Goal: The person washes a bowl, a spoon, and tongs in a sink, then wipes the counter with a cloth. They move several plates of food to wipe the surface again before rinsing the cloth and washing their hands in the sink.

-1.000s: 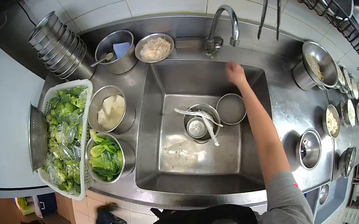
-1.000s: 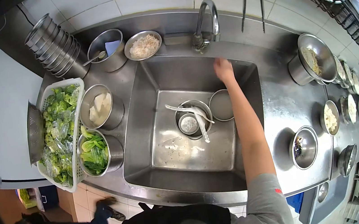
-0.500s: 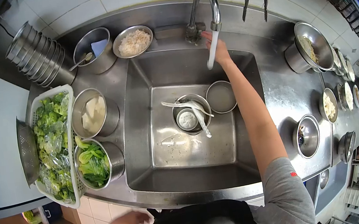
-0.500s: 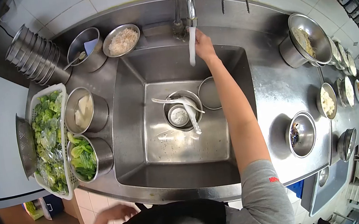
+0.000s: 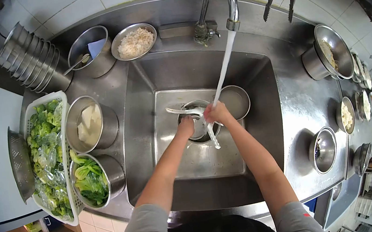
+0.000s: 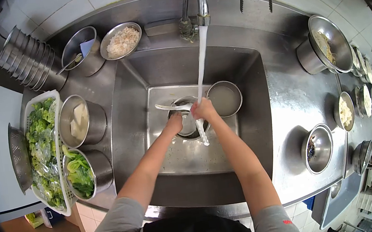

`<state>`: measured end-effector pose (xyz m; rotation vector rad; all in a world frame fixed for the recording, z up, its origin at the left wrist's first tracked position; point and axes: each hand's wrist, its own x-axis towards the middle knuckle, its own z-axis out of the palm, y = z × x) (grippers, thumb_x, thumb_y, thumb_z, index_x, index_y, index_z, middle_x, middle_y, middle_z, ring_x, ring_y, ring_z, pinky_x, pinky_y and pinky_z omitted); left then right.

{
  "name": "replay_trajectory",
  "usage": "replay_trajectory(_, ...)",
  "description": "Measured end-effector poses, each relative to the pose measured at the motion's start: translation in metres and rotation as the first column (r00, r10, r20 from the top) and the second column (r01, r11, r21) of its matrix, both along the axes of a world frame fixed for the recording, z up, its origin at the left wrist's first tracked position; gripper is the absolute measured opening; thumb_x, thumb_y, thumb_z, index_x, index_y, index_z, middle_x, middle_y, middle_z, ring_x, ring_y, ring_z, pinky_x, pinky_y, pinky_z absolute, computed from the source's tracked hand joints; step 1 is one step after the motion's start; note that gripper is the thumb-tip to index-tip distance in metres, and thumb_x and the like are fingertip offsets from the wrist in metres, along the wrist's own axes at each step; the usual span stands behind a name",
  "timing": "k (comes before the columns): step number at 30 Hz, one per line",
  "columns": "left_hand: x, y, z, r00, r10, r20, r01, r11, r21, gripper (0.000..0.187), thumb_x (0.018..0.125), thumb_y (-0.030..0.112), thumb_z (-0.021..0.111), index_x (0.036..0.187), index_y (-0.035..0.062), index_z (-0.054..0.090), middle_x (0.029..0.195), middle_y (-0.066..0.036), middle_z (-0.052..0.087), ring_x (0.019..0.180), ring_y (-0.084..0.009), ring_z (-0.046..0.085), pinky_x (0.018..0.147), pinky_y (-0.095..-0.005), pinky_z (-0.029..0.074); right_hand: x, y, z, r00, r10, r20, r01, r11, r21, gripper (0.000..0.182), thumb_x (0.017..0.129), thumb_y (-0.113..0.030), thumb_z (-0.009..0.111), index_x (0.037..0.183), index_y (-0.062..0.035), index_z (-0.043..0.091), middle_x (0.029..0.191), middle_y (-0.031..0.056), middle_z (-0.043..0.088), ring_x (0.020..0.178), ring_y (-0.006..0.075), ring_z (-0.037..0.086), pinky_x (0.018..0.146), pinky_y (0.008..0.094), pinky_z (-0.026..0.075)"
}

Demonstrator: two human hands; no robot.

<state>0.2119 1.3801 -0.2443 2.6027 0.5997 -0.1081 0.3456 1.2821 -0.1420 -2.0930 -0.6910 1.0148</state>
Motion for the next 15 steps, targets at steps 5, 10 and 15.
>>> replay_trajectory(5,0.013,-0.006,-0.007,0.98,0.182,-0.079,-0.159,0.96,0.232,0.022,0.077,0.005,0.048,0.098,0.0015,0.049,0.097,-0.015,0.053,0.088,-0.0285,0.055,0.072,-0.034,0.049,-0.011,-0.004,-0.002,0.999,-0.002,-0.037,0.004,0.999,0.054,0.011,0.064,0.001,0.06,0.074,-0.0013,0.063,0.069,0.0075,0.061,0.06,0.0142,0.06,0.051,0.0266,0.051)
replay_trajectory(10,0.015,-0.01,-0.009,0.983,0.165,-0.074,-0.151,0.975,0.163,0.024,0.072,0.006,0.053,0.096,0.0033,0.049,0.093,-0.017,0.054,0.08,-0.0296,0.058,0.067,-0.0364,0.049,-0.012,-0.004,0.019,0.977,-0.189,-0.096,0.183,0.981,-0.069,0.013,0.063,-0.002,0.063,0.076,-0.0031,0.064,0.069,0.0071,0.061,0.06,0.0142,0.06,0.055,0.0272,0.051)
replay_trajectory(15,0.021,-0.023,0.031,0.985,0.155,-0.08,-0.139,0.974,0.18,0.018,0.071,0.005,0.053,0.089,0.0013,0.054,0.084,-0.02,0.058,0.082,-0.0328,0.059,0.071,-0.0385,0.048,0.0,-0.009,0.025,0.988,-0.114,-0.103,0.115,0.993,0.001,0.013,0.065,-0.007,0.062,0.077,-0.0011,0.063,0.068,0.0086,0.062,0.061,0.0166,0.06,0.054,0.0283,0.049)
